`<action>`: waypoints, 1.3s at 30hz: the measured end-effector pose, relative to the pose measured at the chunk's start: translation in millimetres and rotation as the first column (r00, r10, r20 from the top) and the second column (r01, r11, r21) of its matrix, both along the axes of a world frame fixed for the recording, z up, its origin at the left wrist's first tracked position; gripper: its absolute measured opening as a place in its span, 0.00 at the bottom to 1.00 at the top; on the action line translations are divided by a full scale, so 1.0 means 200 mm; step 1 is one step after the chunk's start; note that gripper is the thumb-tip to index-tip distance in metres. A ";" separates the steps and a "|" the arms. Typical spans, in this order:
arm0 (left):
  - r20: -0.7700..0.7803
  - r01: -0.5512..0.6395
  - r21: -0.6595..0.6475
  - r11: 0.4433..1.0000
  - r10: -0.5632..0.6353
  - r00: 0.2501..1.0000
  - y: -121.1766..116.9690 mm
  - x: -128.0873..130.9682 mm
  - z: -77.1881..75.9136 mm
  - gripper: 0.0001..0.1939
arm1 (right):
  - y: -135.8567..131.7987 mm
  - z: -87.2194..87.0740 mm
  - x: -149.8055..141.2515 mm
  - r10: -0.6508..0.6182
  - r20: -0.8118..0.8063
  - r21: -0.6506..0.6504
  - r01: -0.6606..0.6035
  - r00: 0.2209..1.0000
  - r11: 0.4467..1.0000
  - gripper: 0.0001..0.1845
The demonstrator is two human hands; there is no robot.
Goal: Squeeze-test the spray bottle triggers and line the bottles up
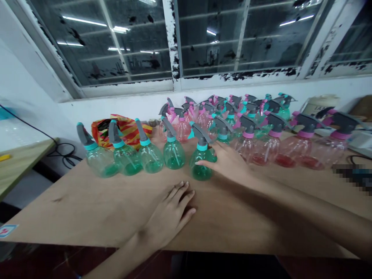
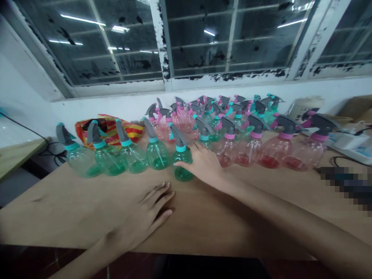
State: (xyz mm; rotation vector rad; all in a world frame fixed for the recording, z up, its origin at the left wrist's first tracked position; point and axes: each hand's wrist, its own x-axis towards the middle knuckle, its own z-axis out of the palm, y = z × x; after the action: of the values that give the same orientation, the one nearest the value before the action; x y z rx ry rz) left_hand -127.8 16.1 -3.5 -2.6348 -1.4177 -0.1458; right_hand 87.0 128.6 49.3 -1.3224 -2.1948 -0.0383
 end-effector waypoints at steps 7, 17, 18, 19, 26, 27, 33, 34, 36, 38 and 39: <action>-0.008 -0.019 -0.029 0.999 0.019 1.000 0.00 0.01 0.01 0.24 | 0.06 0.04 -0.10 -0.120 0.019 -0.039 0.121 0.993 0.992 0.32; 0.050 -0.022 -0.021 1.000 0.023 0.998 0.01 0.02 0.00 0.23 | 0.12 0.04 -0.16 -0.168 0.022 -0.079 0.170 0.985 0.982 0.31; 0.057 -0.021 -0.014 1.000 0.022 0.998 0.01 0.02 0.00 0.23 | 0.12 0.04 -0.16 -0.169 0.021 -0.082 0.170 0.985 0.982 0.32; 0.061 -0.021 -0.009 1.000 0.022 0.998 0.02 0.03 0.00 0.23 | 0.12 0.04 -0.16 -0.169 0.020 -0.084 0.170 0.985 0.982 0.32; 0.051 -0.012 0.024 1.000 0.011 0.999 0.08 0.09 0.01 0.22 | 0.10 0.05 -0.16 -0.155 0.032 -0.103 0.158 0.987 0.982 0.32; 0.042 -0.018 0.062 0.998 0.015 0.999 0.11 0.08 0.02 0.22 | 0.10 0.05 -0.15 -0.149 0.035 -0.103 0.152 0.988 0.983 0.32; -0.061 -0.038 0.370 0.928 0.065 0.996 0.34 0.00 0.12 0.17 | 0.11 0.04 -0.13 -0.119 0.045 -0.098 0.123 0.992 0.988 0.31; -0.061 -0.042 0.381 0.924 0.070 0.996 0.36 -0.02 0.14 0.18 | 0.11 0.03 -0.13 -0.118 0.046 -0.097 0.122 0.992 0.988 0.31; -0.068 -0.040 0.387 0.921 0.071 0.995 0.40 -0.04 0.16 0.18 | 0.11 0.03 -0.13 -0.122 0.050 -0.093 0.126 0.991 0.988 0.32; -0.095 -0.021 0.386 0.922 0.062 0.994 0.42 -0.05 0.17 0.18 | 0.12 0.04 -0.13 -0.129 0.054 -0.088 0.134 0.990 0.987 0.32; -0.106 -0.011 0.384 0.923 0.056 0.993 0.42 -0.05 0.17 0.18 | 0.12 0.04 -0.13 -0.133 0.056 -0.086 0.137 0.990 0.987 0.32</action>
State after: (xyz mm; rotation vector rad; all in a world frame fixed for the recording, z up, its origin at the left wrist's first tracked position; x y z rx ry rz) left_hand -137.4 100.4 31.0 -2.2607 -1.2487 -0.2361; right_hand 61.1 152.2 56.8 -1.5344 -2.1669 -0.0255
